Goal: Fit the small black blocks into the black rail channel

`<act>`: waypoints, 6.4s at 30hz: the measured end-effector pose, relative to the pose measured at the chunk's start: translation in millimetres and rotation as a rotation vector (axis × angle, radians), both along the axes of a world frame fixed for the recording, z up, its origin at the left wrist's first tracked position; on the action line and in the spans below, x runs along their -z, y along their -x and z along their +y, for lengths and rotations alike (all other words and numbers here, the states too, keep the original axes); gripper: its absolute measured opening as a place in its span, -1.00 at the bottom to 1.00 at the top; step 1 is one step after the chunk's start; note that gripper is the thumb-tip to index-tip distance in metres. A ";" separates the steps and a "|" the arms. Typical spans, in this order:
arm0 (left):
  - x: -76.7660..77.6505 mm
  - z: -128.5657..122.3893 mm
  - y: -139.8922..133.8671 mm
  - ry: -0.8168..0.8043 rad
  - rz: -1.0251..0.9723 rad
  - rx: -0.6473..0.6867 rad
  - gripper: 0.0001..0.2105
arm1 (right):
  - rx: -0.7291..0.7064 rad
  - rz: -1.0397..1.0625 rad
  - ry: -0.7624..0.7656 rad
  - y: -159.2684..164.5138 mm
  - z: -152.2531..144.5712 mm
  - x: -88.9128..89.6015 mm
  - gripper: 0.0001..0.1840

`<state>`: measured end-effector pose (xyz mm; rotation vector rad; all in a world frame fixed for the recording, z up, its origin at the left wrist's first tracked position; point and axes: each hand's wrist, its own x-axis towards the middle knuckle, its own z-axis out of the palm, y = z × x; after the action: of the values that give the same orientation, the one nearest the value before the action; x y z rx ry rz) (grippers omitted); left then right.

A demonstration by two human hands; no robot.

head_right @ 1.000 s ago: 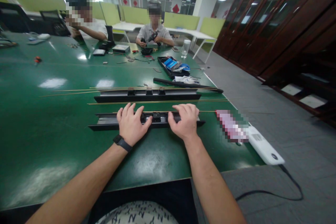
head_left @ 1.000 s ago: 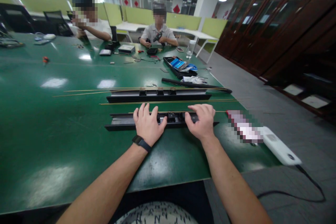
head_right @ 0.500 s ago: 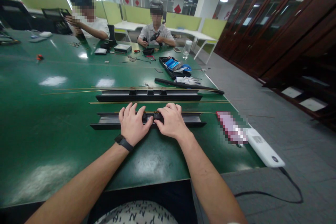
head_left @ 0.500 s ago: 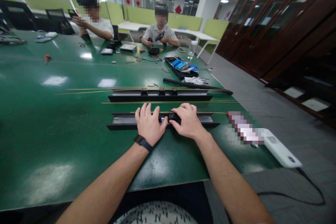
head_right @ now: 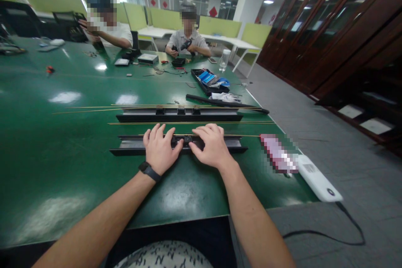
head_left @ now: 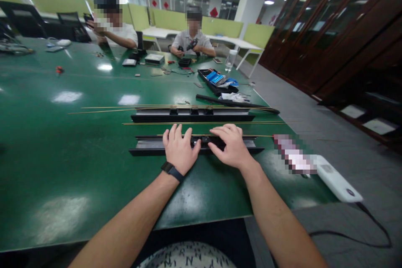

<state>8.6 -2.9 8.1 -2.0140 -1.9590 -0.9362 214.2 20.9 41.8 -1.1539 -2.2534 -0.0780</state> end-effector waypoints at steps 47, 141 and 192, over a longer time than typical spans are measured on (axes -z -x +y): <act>5.7 1.5 2.0 -0.070 0.042 -0.002 -0.56 | 0.846 0.323 -0.040 -69.7 19.4 37.2 -0.69; 3.7 0.1 4.9 -0.057 0.046 0.036 -0.57 | 0.620 0.352 0.002 -47.8 8.9 33.6 -0.61; 5.8 1.2 4.9 -0.070 0.068 0.029 -0.57 | 0.536 0.344 -0.013 -44.1 8.9 36.5 -0.66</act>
<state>3.7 -1.7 2.4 -2.0132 -1.8415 -0.9165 258.3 29.7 5.3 -1.6010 -1.6030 -0.0967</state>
